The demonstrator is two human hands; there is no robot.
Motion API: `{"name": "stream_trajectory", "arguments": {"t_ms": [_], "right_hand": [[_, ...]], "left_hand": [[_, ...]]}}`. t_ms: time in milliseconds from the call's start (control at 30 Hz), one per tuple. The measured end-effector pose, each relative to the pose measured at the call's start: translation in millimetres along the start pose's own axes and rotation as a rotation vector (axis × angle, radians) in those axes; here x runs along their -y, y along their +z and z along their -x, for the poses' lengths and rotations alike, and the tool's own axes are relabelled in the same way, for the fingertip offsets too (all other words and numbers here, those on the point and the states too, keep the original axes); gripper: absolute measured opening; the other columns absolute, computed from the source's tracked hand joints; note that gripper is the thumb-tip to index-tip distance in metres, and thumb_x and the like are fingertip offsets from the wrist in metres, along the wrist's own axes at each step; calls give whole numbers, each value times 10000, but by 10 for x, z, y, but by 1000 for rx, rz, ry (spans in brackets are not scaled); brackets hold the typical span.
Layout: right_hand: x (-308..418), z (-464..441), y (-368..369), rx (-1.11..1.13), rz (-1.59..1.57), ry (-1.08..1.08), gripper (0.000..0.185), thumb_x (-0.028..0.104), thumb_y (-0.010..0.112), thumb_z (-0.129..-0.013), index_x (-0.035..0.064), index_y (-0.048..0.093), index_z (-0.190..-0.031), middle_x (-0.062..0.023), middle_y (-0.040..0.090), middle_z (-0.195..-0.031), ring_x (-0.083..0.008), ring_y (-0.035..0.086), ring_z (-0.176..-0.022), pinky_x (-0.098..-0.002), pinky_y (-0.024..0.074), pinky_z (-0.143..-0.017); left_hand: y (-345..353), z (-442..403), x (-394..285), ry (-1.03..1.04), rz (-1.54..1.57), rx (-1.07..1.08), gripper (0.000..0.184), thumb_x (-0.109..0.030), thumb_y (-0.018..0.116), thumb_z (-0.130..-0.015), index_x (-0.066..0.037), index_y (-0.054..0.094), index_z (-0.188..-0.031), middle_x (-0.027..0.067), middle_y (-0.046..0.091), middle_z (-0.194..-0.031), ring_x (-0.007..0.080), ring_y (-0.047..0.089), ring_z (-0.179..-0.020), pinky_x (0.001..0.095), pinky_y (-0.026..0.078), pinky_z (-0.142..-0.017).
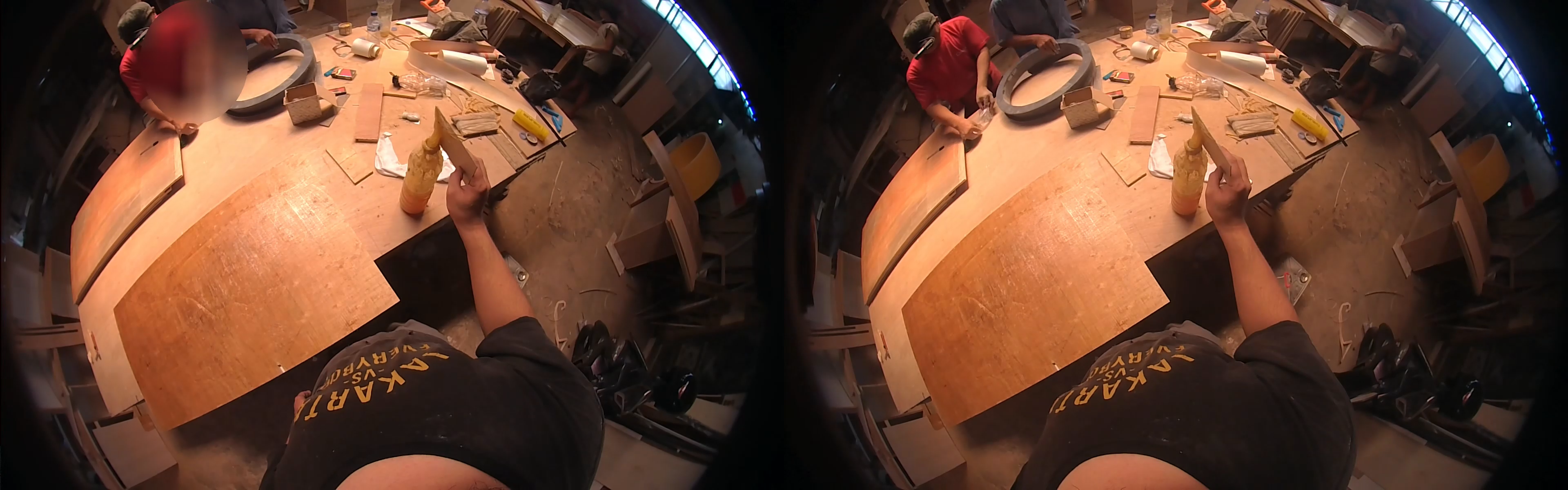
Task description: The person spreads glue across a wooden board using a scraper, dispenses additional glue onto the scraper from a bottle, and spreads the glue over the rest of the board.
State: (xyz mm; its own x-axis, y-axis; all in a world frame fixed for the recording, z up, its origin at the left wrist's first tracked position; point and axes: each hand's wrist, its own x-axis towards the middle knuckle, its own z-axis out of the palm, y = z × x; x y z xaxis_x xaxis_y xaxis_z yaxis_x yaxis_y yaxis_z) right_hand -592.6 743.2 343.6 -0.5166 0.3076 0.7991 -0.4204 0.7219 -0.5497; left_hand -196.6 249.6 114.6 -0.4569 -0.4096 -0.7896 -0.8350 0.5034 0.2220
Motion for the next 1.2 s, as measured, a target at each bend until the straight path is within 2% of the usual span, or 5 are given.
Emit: {"name": "stream_trajectory", "arguments": {"t_ms": [433,667,767,967,1200], "right_hand": [[33,-27,-5,-19,-7,-14,308,-93,600,-885,-16,649,-1179,-170,679,-1014,-357,702,-959,-386,548,-829],[14,-75,-3,2,2,-4,311,-116,591,-886,2,677,-1160,-167,700,-1048,-350,706,-980,-384,552,-852],[39,-96,-32,12,-22,1,319,-128,588,-884,0,683,-1161,-168,706,-1056,-348,707,-983,-388,557,-855],[15,-101,-77,60,-51,-51,450,-173,572,-850,17,692,-1240,-187,712,-1096,-362,710,-1003,-422,577,-866],[-75,-80,-105,88,-102,28,456,-161,590,-847,24,706,-1248,-177,710,-1081,-345,710,-1016,-406,573,-898]], "left_hand": [[-165,126,-67,9,-118,41,505,-318,715,-926,-26,654,-1333,244,711,-1198,402,675,-1134,456,519,-1001],[-1046,701,-1279,183,-854,377,507,-323,715,-927,-26,655,-1334,247,712,-1204,403,677,-1137,455,520,-1002],[-1000,704,-2205,571,-588,186,639,-401,723,-916,7,621,-1397,282,673,-1324,413,649,-1247,459,511,-1076],[48,586,-4894,1321,6,25,1250,-411,920,-755,99,161,-1608,378,366,-1589,456,419,-1476,454,373,-1211],[1083,331,-6059,1409,626,-250,1303,-279,989,-653,52,163,-1605,213,526,-1358,400,535,-1262,473,414,-1113]]}}
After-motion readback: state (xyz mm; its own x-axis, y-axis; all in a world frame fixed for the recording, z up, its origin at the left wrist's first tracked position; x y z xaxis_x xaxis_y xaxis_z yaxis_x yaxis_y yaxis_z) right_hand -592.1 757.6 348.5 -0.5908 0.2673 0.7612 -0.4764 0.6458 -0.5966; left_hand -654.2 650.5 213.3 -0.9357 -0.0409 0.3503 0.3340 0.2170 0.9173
